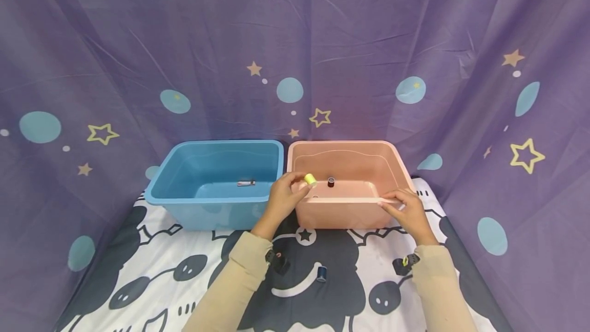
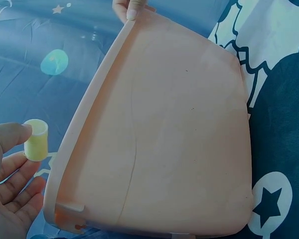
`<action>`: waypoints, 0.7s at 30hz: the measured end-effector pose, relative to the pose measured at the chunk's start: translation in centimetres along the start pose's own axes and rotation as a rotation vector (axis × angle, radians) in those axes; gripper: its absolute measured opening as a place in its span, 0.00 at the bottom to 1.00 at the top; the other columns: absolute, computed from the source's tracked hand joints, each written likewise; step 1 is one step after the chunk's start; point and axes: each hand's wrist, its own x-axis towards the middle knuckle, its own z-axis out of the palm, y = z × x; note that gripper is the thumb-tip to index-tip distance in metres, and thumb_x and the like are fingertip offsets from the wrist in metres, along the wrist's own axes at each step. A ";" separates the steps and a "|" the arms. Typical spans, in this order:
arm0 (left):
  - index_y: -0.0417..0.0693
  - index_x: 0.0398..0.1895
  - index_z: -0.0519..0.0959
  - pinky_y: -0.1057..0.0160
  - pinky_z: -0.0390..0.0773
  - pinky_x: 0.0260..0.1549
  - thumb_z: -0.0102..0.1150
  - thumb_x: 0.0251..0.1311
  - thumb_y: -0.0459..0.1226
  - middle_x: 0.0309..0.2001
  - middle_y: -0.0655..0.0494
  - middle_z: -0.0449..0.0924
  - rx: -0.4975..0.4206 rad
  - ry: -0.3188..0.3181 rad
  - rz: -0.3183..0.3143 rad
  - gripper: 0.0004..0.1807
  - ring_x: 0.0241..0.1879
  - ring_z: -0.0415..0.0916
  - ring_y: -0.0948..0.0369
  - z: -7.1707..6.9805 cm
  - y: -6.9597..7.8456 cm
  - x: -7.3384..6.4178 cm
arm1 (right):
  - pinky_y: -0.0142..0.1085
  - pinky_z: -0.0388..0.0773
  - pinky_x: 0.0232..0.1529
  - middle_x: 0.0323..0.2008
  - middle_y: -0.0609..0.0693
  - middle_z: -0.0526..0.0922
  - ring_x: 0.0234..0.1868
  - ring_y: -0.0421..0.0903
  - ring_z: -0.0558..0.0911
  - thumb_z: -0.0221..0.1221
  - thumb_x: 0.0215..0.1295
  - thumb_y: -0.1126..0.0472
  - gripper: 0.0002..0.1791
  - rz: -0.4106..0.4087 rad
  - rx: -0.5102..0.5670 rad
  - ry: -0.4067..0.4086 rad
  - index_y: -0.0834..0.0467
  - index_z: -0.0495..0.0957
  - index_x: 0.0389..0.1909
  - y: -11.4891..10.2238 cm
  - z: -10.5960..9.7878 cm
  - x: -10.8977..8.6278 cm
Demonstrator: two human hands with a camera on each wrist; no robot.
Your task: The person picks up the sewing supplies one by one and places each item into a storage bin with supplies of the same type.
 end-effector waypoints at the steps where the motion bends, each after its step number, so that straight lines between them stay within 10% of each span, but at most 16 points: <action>1: 0.41 0.47 0.80 0.56 0.76 0.46 0.65 0.53 0.36 0.44 0.47 0.81 0.004 0.000 -0.001 0.17 0.45 0.77 0.52 0.0 0.0 0.0 | 0.32 0.67 0.38 0.34 0.48 0.79 0.37 0.31 0.70 0.68 0.53 0.62 0.09 -0.001 0.002 0.001 0.59 0.83 0.35 0.0 0.0 0.0; 21: 0.41 0.46 0.79 0.56 0.76 0.46 0.65 0.54 0.36 0.44 0.47 0.80 0.007 -0.008 0.000 0.16 0.46 0.77 0.49 0.4 0.0 0.1 | 0.30 0.66 0.38 0.33 0.47 0.80 0.37 0.31 0.70 0.69 0.53 0.61 0.09 -0.009 -0.007 0.001 0.58 0.83 0.35 0.2 0.0 0.0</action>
